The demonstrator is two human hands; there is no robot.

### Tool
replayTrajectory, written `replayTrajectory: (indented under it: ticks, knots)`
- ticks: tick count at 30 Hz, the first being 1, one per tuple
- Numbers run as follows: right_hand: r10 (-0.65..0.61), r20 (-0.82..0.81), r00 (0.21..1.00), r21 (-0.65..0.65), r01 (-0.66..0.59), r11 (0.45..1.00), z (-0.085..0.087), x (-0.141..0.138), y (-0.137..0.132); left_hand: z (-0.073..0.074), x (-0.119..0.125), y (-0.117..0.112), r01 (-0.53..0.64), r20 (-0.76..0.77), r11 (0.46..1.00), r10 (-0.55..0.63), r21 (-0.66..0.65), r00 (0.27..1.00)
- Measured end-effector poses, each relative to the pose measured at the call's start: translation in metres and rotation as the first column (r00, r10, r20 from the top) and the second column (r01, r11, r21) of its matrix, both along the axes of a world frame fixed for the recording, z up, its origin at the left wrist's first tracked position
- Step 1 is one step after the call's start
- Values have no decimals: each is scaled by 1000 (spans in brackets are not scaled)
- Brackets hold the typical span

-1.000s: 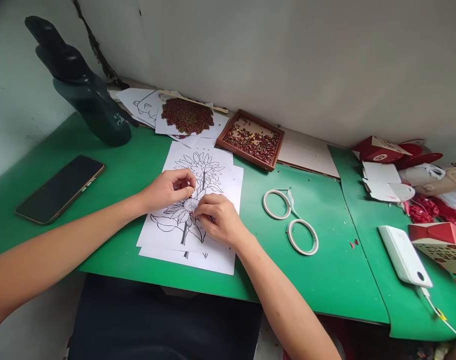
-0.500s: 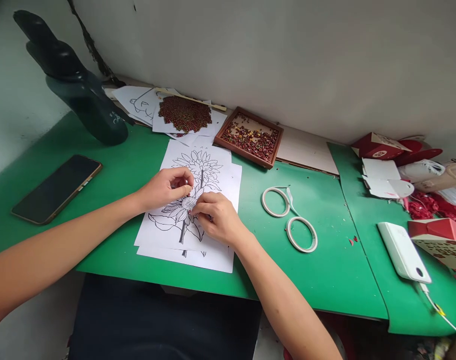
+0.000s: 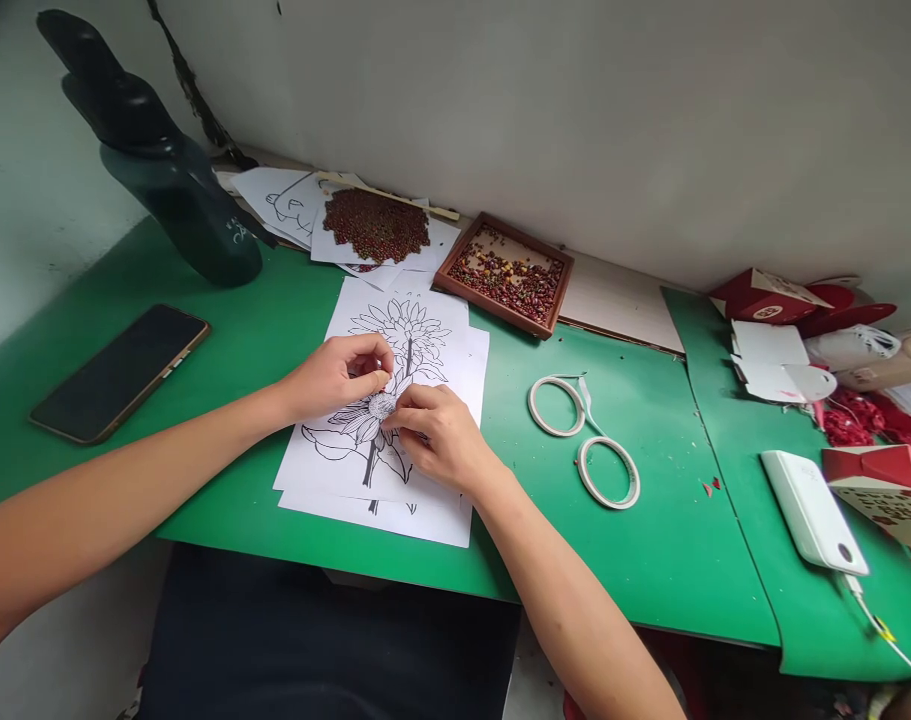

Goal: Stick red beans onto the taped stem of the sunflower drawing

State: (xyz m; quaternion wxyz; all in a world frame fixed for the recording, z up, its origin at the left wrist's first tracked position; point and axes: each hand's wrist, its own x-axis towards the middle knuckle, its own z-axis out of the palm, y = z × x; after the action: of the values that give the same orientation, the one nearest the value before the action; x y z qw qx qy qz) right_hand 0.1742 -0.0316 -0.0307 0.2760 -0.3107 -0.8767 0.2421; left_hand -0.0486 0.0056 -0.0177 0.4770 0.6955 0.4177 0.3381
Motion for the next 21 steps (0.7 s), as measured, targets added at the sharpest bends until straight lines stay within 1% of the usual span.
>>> replayTrajectory:
  ticks: [4,11,16,21]
  knots:
    - [5,20,1000,6,-5,1000,0,0,0,0,0,0,-2,0,1000,2,-1,1000]
    - [-18,-35,999,-43,16,999,1,-2,0,1,0,-1,1,-1,1000,-1,-1,1000]
    - [-102,-159,982,-102,87,991,4,-2,0,0,0,0,0,-2,1000,0,3,1000]
    - [-137,-252,958,-116,111,987,5,-1,0,0,-1,0,0,-5,1000,0,1,1000]
